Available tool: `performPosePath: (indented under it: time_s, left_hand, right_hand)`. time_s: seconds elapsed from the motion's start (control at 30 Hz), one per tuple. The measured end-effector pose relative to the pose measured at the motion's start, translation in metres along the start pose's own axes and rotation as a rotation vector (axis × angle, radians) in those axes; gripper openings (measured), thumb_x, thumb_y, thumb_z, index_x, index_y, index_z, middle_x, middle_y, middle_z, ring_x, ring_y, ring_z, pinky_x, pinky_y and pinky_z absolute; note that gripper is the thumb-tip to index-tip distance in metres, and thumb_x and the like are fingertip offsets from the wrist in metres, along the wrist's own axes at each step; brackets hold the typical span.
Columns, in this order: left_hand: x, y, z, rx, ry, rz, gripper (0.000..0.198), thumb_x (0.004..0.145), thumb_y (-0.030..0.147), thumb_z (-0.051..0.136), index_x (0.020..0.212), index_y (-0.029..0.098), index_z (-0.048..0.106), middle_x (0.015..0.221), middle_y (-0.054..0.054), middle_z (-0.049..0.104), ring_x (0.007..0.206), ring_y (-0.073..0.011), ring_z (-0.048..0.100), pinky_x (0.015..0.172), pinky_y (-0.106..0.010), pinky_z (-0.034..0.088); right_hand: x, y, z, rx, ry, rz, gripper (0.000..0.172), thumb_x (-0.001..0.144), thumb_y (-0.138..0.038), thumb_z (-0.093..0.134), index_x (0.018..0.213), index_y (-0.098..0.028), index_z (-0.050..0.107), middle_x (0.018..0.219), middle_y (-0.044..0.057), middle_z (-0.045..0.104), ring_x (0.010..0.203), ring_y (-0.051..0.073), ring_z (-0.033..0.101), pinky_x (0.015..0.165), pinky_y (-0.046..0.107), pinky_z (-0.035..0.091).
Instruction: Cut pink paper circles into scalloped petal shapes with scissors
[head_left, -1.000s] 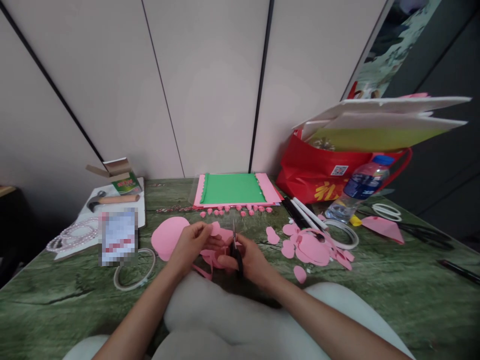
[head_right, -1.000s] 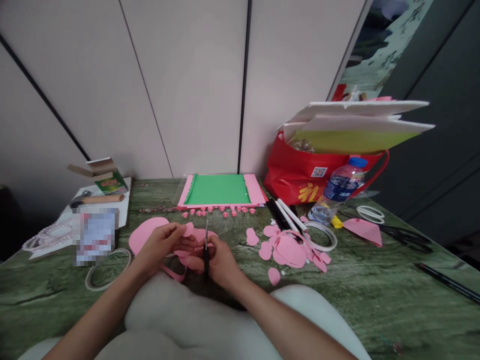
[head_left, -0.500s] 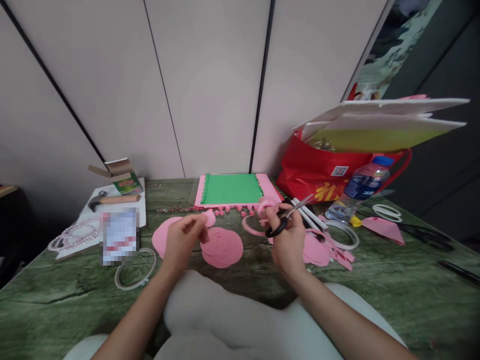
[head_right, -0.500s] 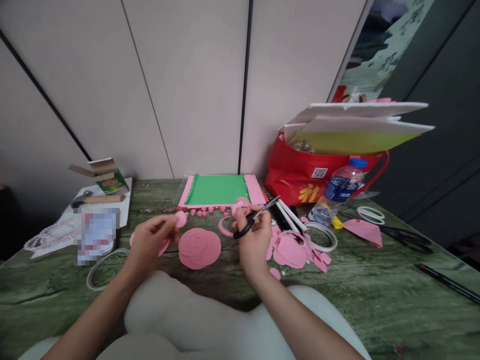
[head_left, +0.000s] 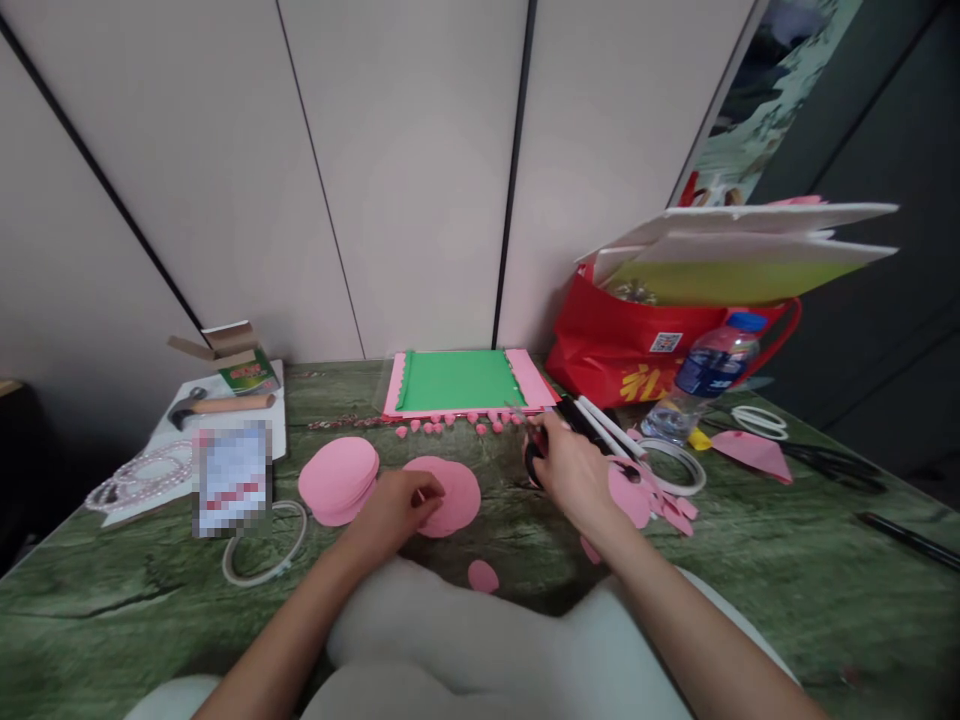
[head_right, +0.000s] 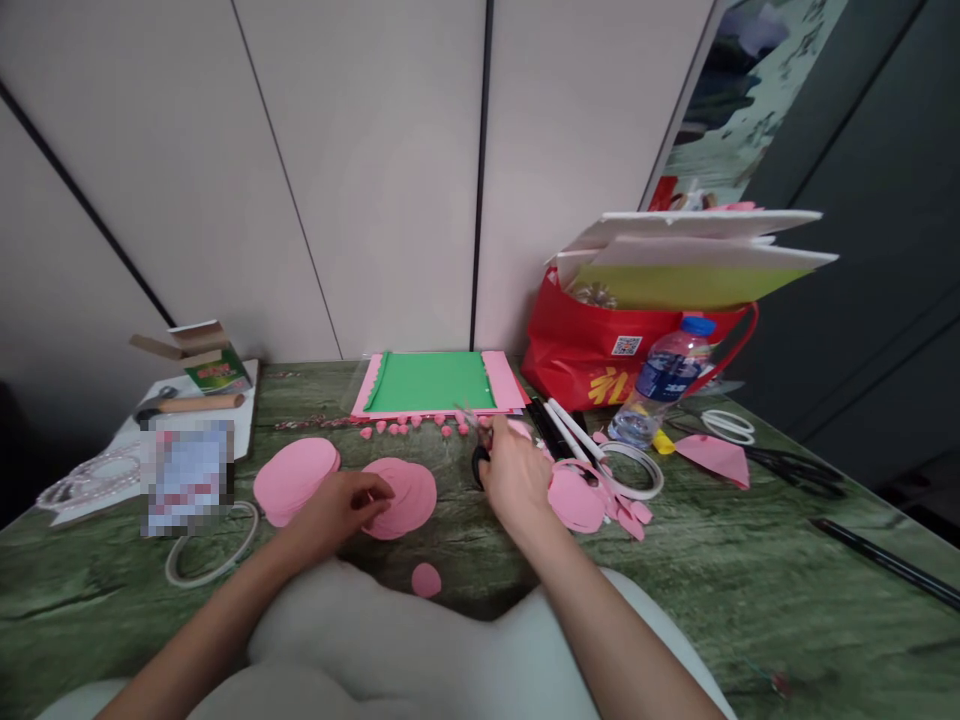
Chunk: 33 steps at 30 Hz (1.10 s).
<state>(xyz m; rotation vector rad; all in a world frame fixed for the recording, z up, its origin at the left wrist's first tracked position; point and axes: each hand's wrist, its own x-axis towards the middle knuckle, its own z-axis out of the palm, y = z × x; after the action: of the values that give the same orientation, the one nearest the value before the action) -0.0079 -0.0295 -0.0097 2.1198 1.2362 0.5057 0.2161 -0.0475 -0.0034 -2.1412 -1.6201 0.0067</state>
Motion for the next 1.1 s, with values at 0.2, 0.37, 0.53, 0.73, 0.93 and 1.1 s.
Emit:
performPosePath:
  time_s: [0.2,0.37,0.53,0.73,0.93,1.1]
  left_hand:
    - [0.007,-0.012,-0.015,0.284,0.241,-0.146,0.016,0.072,0.019,0.053,0.076,0.018,0.069,0.066,-0.004,0.069,0.063,-0.0179,0.063,0.057,-0.025,0.042]
    - [0.008,-0.015,-0.015,0.354,0.202,-0.173,0.014,0.071,0.016,0.056,0.078,0.019,0.069,0.067,-0.003,0.070,0.065,-0.0172,0.063,0.059,-0.024,0.042]
    - [0.008,-0.020,-0.019,0.453,0.210,-0.224,0.018,0.072,0.015,0.056,0.084,0.017,0.069,0.081,-0.009,0.070,0.080,-0.0236,0.063,0.067,-0.029,0.043]
    - [0.005,-0.029,-0.034,0.799,0.318,-0.355,0.035,0.077,0.023,0.053,0.108,0.010,0.062,0.105,-0.020,0.062,0.097,-0.0321,0.055,0.081,-0.037,0.041]
    - [0.003,-0.030,-0.039,0.825,0.246,-0.450,0.038,0.080,0.027,0.049,0.109,0.005,0.062,0.101,-0.022,0.064,0.094,-0.0324,0.058,0.078,-0.035,0.042]
    - [0.006,-0.037,-0.039,0.777,0.237,-0.468,0.035,0.076,0.026,0.054,0.103,0.005,0.066,0.098,-0.021,0.067,0.092,-0.0303,0.061,0.074,-0.030,0.044]
  right_hand:
    - [-0.002,-0.002,0.003,-0.206,-0.172,-0.038,0.035,0.071,-0.006,0.055,0.105,-0.013,0.055,0.086,0.017,0.069,0.079,0.031,0.066,0.059,0.031,0.040]
    - [0.004,0.004,0.014,-0.145,-0.181,-0.082,0.035,0.067,-0.004,0.056,0.100,-0.017,0.058,0.084,0.013,0.069,0.080,0.029,0.065,0.058,0.029,0.039]
    - [0.000,0.001,0.017,0.166,0.085,-0.206,0.036,0.070,-0.005,0.053,0.103,-0.019,0.055,0.090,0.008,0.067,0.079,0.023,0.064,0.065,0.029,0.044]
    - [-0.024,-0.013,0.017,0.755,0.291,-0.472,0.024,0.075,-0.010,0.052,0.094,-0.023,0.052,0.088,0.005,0.064,0.079,0.019,0.062,0.072,0.032,0.050]
    - [-0.032,-0.023,0.020,0.729,-0.261,-0.634,0.047,0.067,0.002,0.049,0.107,-0.024,0.054,0.105,0.005,0.063,0.093,0.019,0.060,0.079,0.031,0.049]
    - [-0.030,-0.022,0.026,0.514,-0.309,-0.550,0.048,0.065,0.003,0.052,0.106,-0.020,0.058,0.102,0.008,0.064,0.094,0.023,0.060,0.079,0.034,0.047]
